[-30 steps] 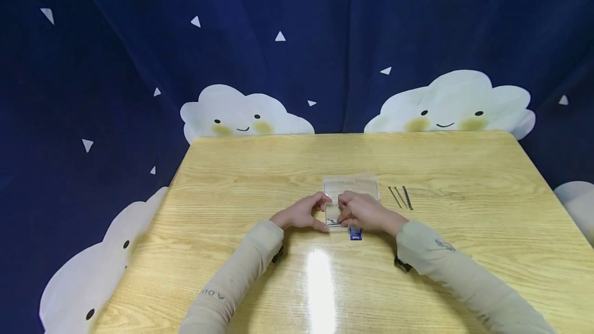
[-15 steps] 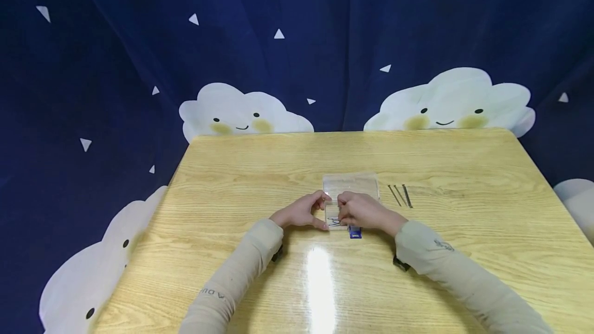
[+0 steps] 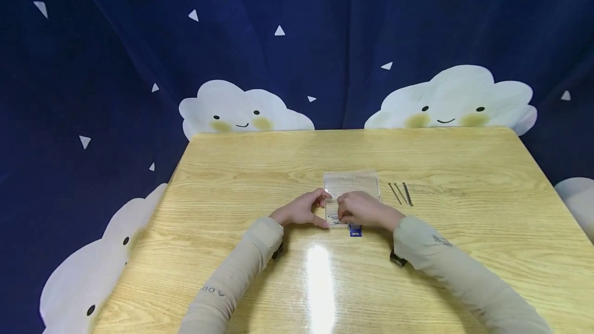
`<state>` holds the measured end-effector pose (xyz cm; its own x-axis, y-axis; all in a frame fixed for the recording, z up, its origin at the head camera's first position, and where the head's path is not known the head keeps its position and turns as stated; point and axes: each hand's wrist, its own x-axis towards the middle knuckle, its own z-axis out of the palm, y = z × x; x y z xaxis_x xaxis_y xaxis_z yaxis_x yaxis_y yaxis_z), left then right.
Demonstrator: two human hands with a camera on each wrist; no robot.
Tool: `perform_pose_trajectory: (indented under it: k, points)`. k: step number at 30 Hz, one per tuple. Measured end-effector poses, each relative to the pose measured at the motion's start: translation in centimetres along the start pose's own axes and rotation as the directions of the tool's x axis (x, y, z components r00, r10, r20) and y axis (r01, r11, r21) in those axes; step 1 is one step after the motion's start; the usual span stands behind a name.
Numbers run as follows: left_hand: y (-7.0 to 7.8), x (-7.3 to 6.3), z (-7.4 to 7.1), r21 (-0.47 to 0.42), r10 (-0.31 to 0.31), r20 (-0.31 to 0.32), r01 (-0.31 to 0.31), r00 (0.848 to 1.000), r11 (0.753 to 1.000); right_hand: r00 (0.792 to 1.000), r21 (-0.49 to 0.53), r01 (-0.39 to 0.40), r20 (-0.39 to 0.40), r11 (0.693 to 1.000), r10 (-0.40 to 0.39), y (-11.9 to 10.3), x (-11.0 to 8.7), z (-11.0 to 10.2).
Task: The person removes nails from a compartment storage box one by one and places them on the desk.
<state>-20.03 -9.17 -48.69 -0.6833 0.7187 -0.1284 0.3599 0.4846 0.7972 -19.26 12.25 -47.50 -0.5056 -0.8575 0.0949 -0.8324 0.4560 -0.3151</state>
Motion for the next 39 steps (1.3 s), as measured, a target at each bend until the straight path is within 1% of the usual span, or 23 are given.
perform_pose_trajectory:
  k: [6, 10, 15, 21, 30, 33, 37, 39]
  points:
    - [0.2, 0.0, -0.1, -0.011, -0.018, 0.010, 0.018, 1.000, 1.000, 1.000, 0.067, 0.002, -0.030, 0.998, 0.000, 0.4, -0.4, 0.2]
    - [0.3, 0.0, -0.1, -0.007, -0.018, 0.008, 0.018, 1.000, 1.000, 0.999, 0.126, 0.001, -0.053, 0.992, 0.006, 0.7, -0.7, 0.2]
    - [0.3, 0.1, 0.0, -0.015, -0.029, 0.007, 0.029, 1.000, 0.999, 0.994, 0.218, -0.011, -0.102, 0.976, 0.034, 0.5, -1.1, -0.1]
    - [0.1, 0.1, 0.1, -0.008, -0.033, 0.002, 0.033, 0.999, 0.999, 0.987, 0.294, -0.044, -0.136, 0.955, 0.087, 0.5, -1.7, -0.4]
    - [0.3, 0.0, 0.1, -0.001, -0.025, -0.005, 0.025, 1.000, 1.000, 0.972, 0.428, -0.069, -0.175, 0.901, 0.158, 0.4, -2.5, -0.8]
    - [0.3, 0.0, 0.1, -0.001, -0.029, -0.003, 0.029, 1.000, 1.000, 0.965, 0.478, -0.104, -0.162, 0.872, 0.204, 0.3, -2.8, -0.8]
    - [0.3, 0.0, 0.1, 0.001, -0.031, 0.000, 0.031, 1.000, 1.000, 0.952, 0.538, -0.165, -0.133, 0.827, 0.276, 0.2, -3.0, -1.0]
    - [0.3, 0.0, 0.1, -0.001, -0.033, 0.001, 0.033, 0.999, 0.999, 0.945, 0.552, -0.188, -0.124, 0.812, 0.303, 0.1, -3.1, -1.1]
